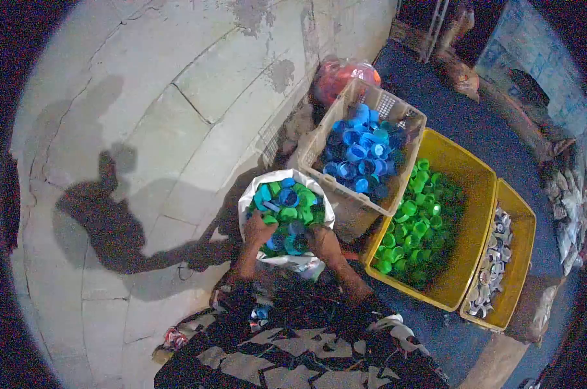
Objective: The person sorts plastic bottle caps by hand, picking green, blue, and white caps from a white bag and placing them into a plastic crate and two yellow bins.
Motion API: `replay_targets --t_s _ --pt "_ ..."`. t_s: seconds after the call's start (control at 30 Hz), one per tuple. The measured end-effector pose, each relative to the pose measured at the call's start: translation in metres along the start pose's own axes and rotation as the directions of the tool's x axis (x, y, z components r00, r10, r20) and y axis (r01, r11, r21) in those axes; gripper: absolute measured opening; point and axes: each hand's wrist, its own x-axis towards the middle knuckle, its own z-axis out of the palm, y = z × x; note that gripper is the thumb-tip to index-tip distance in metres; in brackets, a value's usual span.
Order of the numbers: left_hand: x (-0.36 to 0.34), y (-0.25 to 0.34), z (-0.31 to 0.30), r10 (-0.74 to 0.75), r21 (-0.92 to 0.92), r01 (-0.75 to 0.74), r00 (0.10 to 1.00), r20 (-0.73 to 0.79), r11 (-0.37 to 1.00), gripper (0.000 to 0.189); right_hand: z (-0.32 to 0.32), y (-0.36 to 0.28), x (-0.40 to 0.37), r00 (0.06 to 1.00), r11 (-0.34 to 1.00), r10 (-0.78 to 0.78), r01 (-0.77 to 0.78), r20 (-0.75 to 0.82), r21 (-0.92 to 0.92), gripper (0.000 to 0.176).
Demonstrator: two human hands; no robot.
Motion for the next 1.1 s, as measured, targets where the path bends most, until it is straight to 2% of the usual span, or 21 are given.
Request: replay_targets --t_s 0.03,0.07,0.1,0.13,0.17,0.2,0.23,0.27,0.3,0.33,0.4,0.5,0.57,0.6,0.67,0.7,0.8,0.9,1.0,1.07,1.1 --pt "-0.001 -0.01 0.004 0.062 -0.055 -0.066 0.995 -0.079 0.996 0.079 0.003 0.002 0.007 1.0 1.0 0.013 -0.013 0.021 -0.008 0.03" --pt "-0.004 -0.023 0.011 0.119 -0.104 -0.137 0.98 -0.161 0.985 0.076 0.0 -0.012 0.012 0.999 0.998 0.044 -0.045 -0.027 -0.032 0.032" --pt "-0.003 -0.034 0.018 0.172 -0.146 -0.212 0.954 -0.245 0.966 0.074 0.006 -0.009 0.02 0.999 0.998 0.001 -0.003 -0.04 -0.066 0.032" --pt "-0.026 -0.007 -0.02 0.135 -0.269 -0.179 0.975 -0.174 0.946 0.064 0.021 0.006 0.031 0.998 0.994 -0.042 0.037 -0.05 -0.101 0.031" --pt "-0.025 -0.02 -0.013 0.146 -0.372 -0.183 0.981 -0.126 0.91 0.065 0.029 0.01 0.039 0.995 0.988 -0.085 0.077 -0.058 -0.137 0.031" --pt "-0.023 -0.039 -0.003 0.16 -0.471 -0.178 0.984 -0.08 0.864 0.065 0.039 0.012 0.051 0.999 0.962 -0.049 0.047 0.0 -0.269 0.037" --pt "-0.027 -0.042 -0.008 0.178 -0.566 -0.168 0.983 -0.038 0.807 0.066 0.045 0.013 0.058 0.996 0.94 -0.09 0.084 -0.003 -0.332 0.041" --pt "-0.039 -0.038 -0.015 0.186 -0.423 -0.223 0.974 -0.126 0.878 0.062 0.051 0.013 0.064 0.991 0.911 -0.133 0.121 -0.003 -0.393 0.044" --pt "-0.044 -0.042 -0.012 0.186 -0.509 -0.245 0.969 -0.165 0.825 0.061 0.057 0.014 0.071 0.984 0.878 -0.177 0.159 0.001 -0.453 0.048" --pt "-0.05 -0.051 -0.004 0.182 -0.587 -0.27 0.962 -0.206 0.764 0.061 0.061 0.012 0.077 0.99 0.859 -0.125 0.14 0.064 -0.492 0.054" --pt "-0.067 -0.037 -0.02 0.147 -0.713 -0.278 0.959 -0.241 0.644 0.062 0.07 0.013 0.084 0.988 0.864 -0.141 0.151 0.056 -0.481 0.055" --pt "-0.071 -0.053 -0.009 0.125 -0.516 -0.286 0.937 -0.325 0.807 0.052 0.065 -0.01 0.085 0.99 0.879 -0.108 0.138 0.09 -0.457 0.061" --pt "-0.079 -0.052 -0.017 0.234 -0.414 -0.371 0.909 -0.344 0.831 0.045 0.071 -0.012 0.085 0.989 0.879 -0.129 0.145 0.065 -0.454 0.062" --pt "-0.082 -0.05 -0.021 0.291 -0.36 -0.414 0.891 -0.347 0.836 0.042 0.072 -0.012 0.087 0.99 0.882 -0.082 0.126 0.115 -0.453 0.063" --pt "-0.09 -0.049 -0.015 0.241 -0.455 -0.428 0.878 -0.413 0.781 0.036 0.071 -0.009 0.092 0.978 0.887 0.016 0.081 0.206 -0.455 0.066" --pt "-0.092 -0.049 -0.013 0.217 -0.498 -0.439 0.871 -0.441 0.747 0.034 0.071 -0.007 0.092 0.985 0.886 -0.023 0.099 0.17 -0.453 0.064" --pt "-0.096 -0.039 -0.016 0.029 -0.576 -0.218 0.948 -0.318 0.788 0.031 0.076 0.012 0.094 0.989 0.879 -0.11 0.142 0.098 -0.455 0.058" --pt "-0.093 -0.04 -0.012 0.038 -0.54 -0.286 0.905 -0.424 0.792 0.028 0.066 0.009 0.09 0.984 0.872 -0.148 0.178 0.1 -0.456 0.05" --pt "-0.087 -0.031 -0.019 -0.021 -0.604 -0.178 0.951 -0.308 0.777 0.027 0.055 0.006 0.084 0.974 0.888 -0.197 0.226 0.112 -0.402 0.045" --pt "-0.088 -0.021 -0.024 -0.002 -0.63 -0.223 0.942 -0.336 0.744 0.027 0.052 0.008 0.077 0.96 0.921 -0.23 0.268 0.16 -0.282 0.043" --pt "-0.088 -0.016 -0.026 0.002 -0.642 -0.243 0.936 -0.352 0.727 0.027 0.05 0.009 0.073 0.95 0.912 -0.285 0.309 0.125 -0.27 0.043"
